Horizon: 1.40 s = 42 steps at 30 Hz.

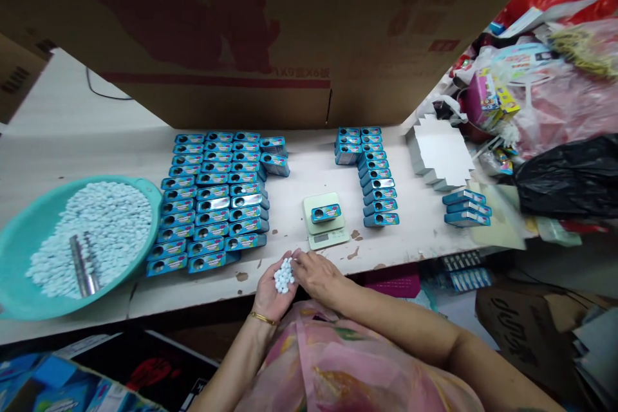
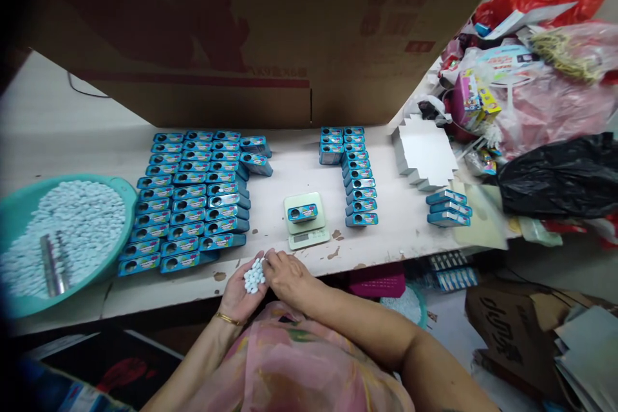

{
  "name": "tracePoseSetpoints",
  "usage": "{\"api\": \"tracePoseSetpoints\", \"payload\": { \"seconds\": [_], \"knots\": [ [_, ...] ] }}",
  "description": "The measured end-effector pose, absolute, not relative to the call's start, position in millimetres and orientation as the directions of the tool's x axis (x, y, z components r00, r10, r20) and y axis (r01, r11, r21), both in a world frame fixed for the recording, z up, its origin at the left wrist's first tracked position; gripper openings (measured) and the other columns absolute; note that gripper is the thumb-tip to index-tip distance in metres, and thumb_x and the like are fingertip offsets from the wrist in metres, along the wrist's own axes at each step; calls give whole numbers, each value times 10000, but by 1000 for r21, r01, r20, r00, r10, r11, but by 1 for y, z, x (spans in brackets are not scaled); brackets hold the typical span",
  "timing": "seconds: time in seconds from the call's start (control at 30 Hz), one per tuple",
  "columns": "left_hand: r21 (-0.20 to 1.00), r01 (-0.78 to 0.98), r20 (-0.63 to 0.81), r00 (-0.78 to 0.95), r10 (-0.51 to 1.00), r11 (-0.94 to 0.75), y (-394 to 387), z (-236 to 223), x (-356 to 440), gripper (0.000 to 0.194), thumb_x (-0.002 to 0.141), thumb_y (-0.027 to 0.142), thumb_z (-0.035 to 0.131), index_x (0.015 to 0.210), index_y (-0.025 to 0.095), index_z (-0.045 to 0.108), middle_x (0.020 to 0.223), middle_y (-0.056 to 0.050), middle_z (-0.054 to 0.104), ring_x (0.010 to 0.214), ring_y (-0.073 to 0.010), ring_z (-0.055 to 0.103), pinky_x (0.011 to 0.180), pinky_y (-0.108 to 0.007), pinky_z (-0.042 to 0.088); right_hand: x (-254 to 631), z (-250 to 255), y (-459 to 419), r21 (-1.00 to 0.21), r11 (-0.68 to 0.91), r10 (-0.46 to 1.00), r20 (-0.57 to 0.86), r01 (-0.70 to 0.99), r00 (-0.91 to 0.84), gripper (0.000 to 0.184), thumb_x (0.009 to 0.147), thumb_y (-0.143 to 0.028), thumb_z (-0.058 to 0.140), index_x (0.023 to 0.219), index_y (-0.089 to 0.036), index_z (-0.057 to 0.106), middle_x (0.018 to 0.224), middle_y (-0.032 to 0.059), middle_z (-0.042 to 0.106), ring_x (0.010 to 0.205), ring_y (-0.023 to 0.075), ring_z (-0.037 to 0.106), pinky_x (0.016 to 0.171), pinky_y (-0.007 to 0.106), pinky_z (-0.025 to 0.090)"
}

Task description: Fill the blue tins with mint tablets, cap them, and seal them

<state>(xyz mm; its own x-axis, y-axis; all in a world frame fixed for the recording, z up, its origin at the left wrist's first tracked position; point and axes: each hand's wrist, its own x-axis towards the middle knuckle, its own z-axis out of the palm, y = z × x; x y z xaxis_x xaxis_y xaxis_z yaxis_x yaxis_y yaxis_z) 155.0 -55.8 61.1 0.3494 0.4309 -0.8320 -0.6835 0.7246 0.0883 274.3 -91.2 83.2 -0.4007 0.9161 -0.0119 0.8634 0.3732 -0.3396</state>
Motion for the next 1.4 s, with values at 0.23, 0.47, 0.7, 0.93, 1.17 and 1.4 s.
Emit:
{"api": "tracePoseSetpoints", "payload": {
  "seconds": [0.23, 0.47, 0.7, 0.93, 1.17, 1.4],
  "knots": [
    [21, -690, -847, 372, 380, 723, -62, 59, 155, 190, 749, 96, 397, 793, 109, 581, 747, -89, 648, 751, -164, 616, 620, -260, 515, 291, 85, -83, -450, 469, 877, 133, 760, -462, 285, 792, -231, 462, 1071, -171, 449, 1016, 81, 506, 907, 175, 454, 747, 310, 398],
    [74, -734, -842, 317, 436, 675, -43, 55, 155, 172, 717, 75, 424, 800, 101, 573, 842, -134, 629, 859, -215, 589, 696, -344, 514, 390, 39, -40, -761, -15, 985, 101, 649, 141, 508, 688, -248, 550, 1163, -200, 376, 1136, 84, 455, 1023, 193, 442, 803, 342, 402],
    [126, -760, -802, 300, 517, 637, -11, 35, 162, 141, 725, 100, 457, 805, 103, 572, 776, -113, 631, 790, -197, 604, 689, -336, 505, 365, 47, -22, -742, 114, 993, 72, 661, -90, 312, 745, -225, 480, 1055, -192, 469, 937, 47, 544, 882, 180, 489, 771, 320, 402],
    [125, -766, -759, 335, 558, 630, 12, 27, 180, 122, 742, 159, 459, 756, 106, 569, 726, -97, 628, 706, -173, 604, 614, -291, 494, 332, 106, -27, -250, 407, 912, 57, 879, -406, 409, 769, -193, 462, 1175, -173, 412, 994, 98, 520, 873, 232, 430, 733, 364, 351],
    [89, -751, -750, 382, 541, 654, 13, 23, 186, 117, 732, 173, 479, 756, 105, 572, 738, -101, 622, 719, -177, 599, 627, -291, 484, 333, 109, -29, -123, 461, 887, 61, 879, -457, 411, 795, -170, 413, 1205, -189, 383, 1023, 98, 507, 904, 231, 407, 753, 363, 313],
    [68, -745, -753, 398, 524, 663, 14, 21, 190, 119, 744, 169, 462, 748, 102, 560, 723, -87, 622, 707, -163, 600, 638, -293, 490, 339, 109, -34, -81, 416, 908, 80, 906, -410, 394, 796, -172, 420, 1190, -165, 408, 1014, 98, 513, 903, 223, 404, 753, 356, 311]
  ]
}}
